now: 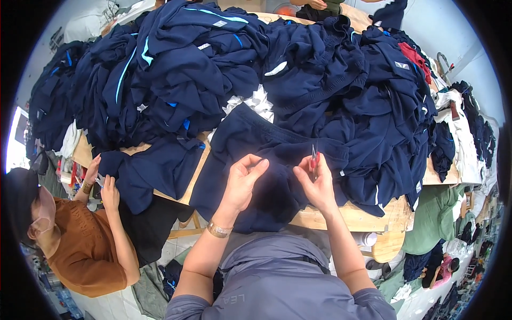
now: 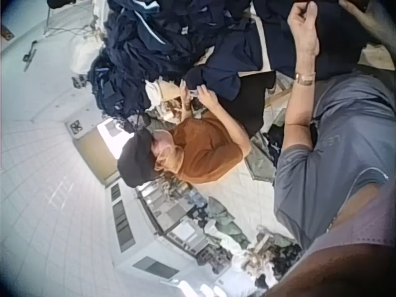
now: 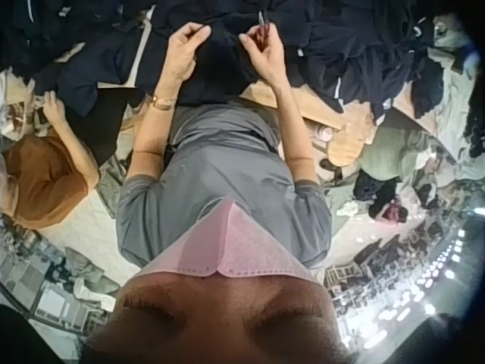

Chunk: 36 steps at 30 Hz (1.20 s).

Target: Trimming loose threads from blue garments using thread snips in a factory setting.

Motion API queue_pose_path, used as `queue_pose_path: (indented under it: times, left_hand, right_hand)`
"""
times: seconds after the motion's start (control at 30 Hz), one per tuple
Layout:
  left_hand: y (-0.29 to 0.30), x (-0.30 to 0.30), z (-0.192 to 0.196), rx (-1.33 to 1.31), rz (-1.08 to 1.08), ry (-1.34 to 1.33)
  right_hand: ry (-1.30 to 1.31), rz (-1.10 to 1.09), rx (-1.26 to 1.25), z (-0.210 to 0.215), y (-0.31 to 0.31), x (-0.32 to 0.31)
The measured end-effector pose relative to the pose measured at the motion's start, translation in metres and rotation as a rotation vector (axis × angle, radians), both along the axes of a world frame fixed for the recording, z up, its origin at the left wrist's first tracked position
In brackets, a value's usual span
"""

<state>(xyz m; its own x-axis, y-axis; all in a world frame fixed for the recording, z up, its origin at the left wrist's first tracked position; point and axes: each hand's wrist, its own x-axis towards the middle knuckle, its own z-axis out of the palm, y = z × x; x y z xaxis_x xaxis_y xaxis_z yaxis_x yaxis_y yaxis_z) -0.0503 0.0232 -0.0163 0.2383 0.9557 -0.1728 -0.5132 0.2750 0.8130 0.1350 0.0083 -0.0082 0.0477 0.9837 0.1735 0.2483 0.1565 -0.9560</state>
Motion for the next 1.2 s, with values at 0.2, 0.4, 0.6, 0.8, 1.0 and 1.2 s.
queue_pose_path:
  times: [0.2, 0.4, 0.6, 0.8, 1.0, 1.2]
  left_hand:
    - [-0.006, 0.008, 0.003, -0.045, 0.079, -0.005]
    - [-0.009, 0.011, 0.002, 0.035, 0.113, 0.135]
    - [-0.007, 0.01, 0.002, 0.007, 0.128, 0.046]
    - [-0.005, 0.006, -0.004, -0.014, 0.109, 0.011]
    - [-0.003, 0.004, -0.003, -0.016, 0.128, 0.038]
    - [-0.003, 0.004, 0.001, 0.031, 0.119, 0.084]
  right_hand:
    - [-0.083, 0.111, 0.136, 0.017, -0.009, -0.019]
    - [-0.174, 0.128, 0.127, 0.015, -0.005, -0.024]
    - [0.078, 0.073, 0.087, 0.004, -0.006, -0.014]
    - [-0.425, 0.074, 0.025, 0.003, -0.012, 0.0]
    - [-0.705, 0.11, 0.244, 0.001, -0.014, 0.004]
    - [-0.796, 0.118, 0.296, 0.003, -0.01, 0.003]
